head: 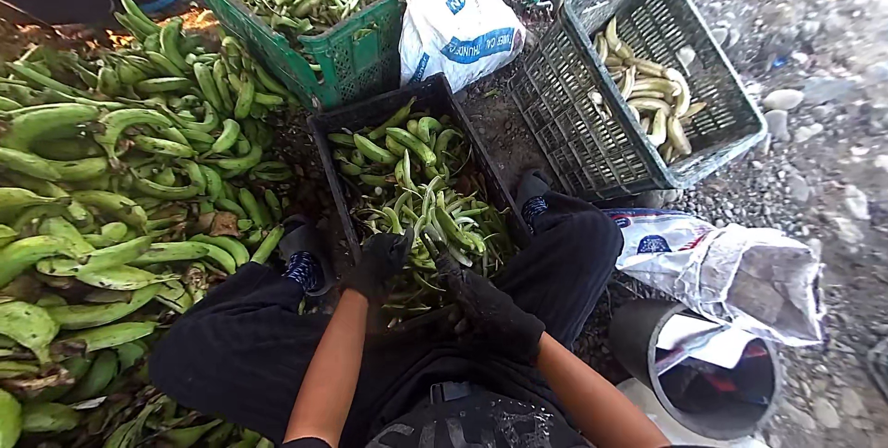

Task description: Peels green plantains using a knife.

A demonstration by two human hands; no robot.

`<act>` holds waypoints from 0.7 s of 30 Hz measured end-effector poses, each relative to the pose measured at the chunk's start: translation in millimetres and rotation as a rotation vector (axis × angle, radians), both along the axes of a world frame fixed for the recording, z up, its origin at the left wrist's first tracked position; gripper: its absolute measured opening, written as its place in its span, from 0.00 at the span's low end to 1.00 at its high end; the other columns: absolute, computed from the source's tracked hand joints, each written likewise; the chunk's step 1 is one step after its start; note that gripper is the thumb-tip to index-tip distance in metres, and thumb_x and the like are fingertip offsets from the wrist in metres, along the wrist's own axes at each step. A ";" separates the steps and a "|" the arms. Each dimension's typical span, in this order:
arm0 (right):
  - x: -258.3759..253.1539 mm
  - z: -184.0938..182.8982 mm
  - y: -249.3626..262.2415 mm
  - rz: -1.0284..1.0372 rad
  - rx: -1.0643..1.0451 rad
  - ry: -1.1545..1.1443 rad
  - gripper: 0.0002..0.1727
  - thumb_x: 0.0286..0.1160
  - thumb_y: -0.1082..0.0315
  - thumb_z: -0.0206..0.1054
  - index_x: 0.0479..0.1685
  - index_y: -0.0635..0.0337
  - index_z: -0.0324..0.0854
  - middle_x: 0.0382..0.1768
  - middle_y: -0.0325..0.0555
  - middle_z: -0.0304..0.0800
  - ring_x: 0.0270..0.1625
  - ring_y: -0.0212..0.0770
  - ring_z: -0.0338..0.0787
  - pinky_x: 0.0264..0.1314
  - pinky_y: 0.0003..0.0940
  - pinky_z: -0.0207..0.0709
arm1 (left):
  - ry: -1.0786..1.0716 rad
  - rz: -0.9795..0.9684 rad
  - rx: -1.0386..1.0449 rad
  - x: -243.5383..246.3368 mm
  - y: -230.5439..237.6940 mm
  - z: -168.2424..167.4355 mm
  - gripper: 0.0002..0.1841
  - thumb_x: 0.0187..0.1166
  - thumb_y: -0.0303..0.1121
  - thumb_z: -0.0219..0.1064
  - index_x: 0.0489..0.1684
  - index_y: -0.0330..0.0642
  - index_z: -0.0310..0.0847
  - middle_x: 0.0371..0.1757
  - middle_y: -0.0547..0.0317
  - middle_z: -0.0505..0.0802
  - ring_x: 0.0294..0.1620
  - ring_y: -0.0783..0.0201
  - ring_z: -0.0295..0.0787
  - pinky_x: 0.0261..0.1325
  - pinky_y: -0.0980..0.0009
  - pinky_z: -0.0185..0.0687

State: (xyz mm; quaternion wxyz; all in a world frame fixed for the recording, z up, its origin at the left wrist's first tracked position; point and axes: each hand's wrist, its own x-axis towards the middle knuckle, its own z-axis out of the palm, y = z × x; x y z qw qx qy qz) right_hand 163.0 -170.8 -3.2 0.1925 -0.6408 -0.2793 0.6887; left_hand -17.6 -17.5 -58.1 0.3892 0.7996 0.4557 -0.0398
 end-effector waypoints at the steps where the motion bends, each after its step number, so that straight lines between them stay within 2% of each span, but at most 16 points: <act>1: -1.7 0.6 1.8 0.031 -0.003 -0.016 0.28 0.94 0.42 0.42 0.68 0.57 0.69 0.32 0.44 0.86 0.27 0.39 0.91 0.32 0.36 0.88 | -0.010 -0.010 0.019 -0.8 -2.1 -2.9 0.28 0.92 0.40 0.44 0.41 0.22 0.85 0.42 0.30 0.90 0.52 0.37 0.88 0.62 0.40 0.76; 5: -4.4 4.5 6.4 0.121 -0.015 -0.063 0.28 0.93 0.41 0.43 0.66 0.56 0.70 0.33 0.44 0.87 0.27 0.38 0.91 0.33 0.36 0.89 | -0.005 -0.019 0.034 -0.9 -4.8 -7.5 0.28 0.91 0.41 0.44 0.40 0.23 0.86 0.41 0.31 0.91 0.51 0.37 0.89 0.61 0.40 0.77; 7: -3.0 10.1 9.9 0.160 -0.033 -0.103 0.27 0.94 0.43 0.42 0.67 0.57 0.69 0.35 0.45 0.87 0.29 0.38 0.92 0.35 0.35 0.89 | 0.003 -0.059 0.022 0.8 -2.4 -5.4 0.28 0.91 0.40 0.45 0.42 0.22 0.86 0.42 0.29 0.91 0.52 0.35 0.89 0.62 0.38 0.75; 10: 0.4 12.6 13.5 0.222 -0.042 -0.141 0.28 0.95 0.43 0.40 0.67 0.58 0.69 0.36 0.45 0.88 0.30 0.38 0.92 0.37 0.36 0.88 | -0.033 -0.068 0.069 3.5 -3.7 -11.3 0.28 0.90 0.40 0.45 0.38 0.23 0.86 0.39 0.31 0.91 0.49 0.35 0.90 0.59 0.37 0.77; 16: 6.4 8.6 22.9 0.225 -0.139 -0.069 0.30 0.94 0.40 0.37 0.63 0.57 0.69 0.33 0.46 0.86 0.28 0.40 0.92 0.35 0.37 0.89 | -0.188 0.020 0.146 4.5 -13.1 -31.9 0.28 0.87 0.39 0.46 0.26 0.23 0.84 0.27 0.36 0.89 0.36 0.41 0.89 0.46 0.43 0.80; 18: 5.4 -0.2 27.3 0.245 -0.148 -0.044 0.32 0.93 0.39 0.35 0.63 0.58 0.70 0.33 0.47 0.86 0.28 0.40 0.91 0.34 0.38 0.88 | -0.204 0.020 0.149 5.3 -17.5 -32.2 0.26 0.87 0.37 0.48 0.28 0.22 0.85 0.28 0.35 0.89 0.36 0.41 0.90 0.47 0.44 0.81; 21: 3.6 -10.7 33.8 0.233 -0.192 0.033 0.38 0.91 0.34 0.32 0.56 0.61 0.73 0.30 0.47 0.85 0.25 0.41 0.89 0.30 0.38 0.86 | -0.199 0.018 0.131 4.1 -19.7 -37.3 0.27 0.87 0.38 0.47 0.27 0.22 0.84 0.27 0.35 0.89 0.35 0.42 0.89 0.47 0.44 0.80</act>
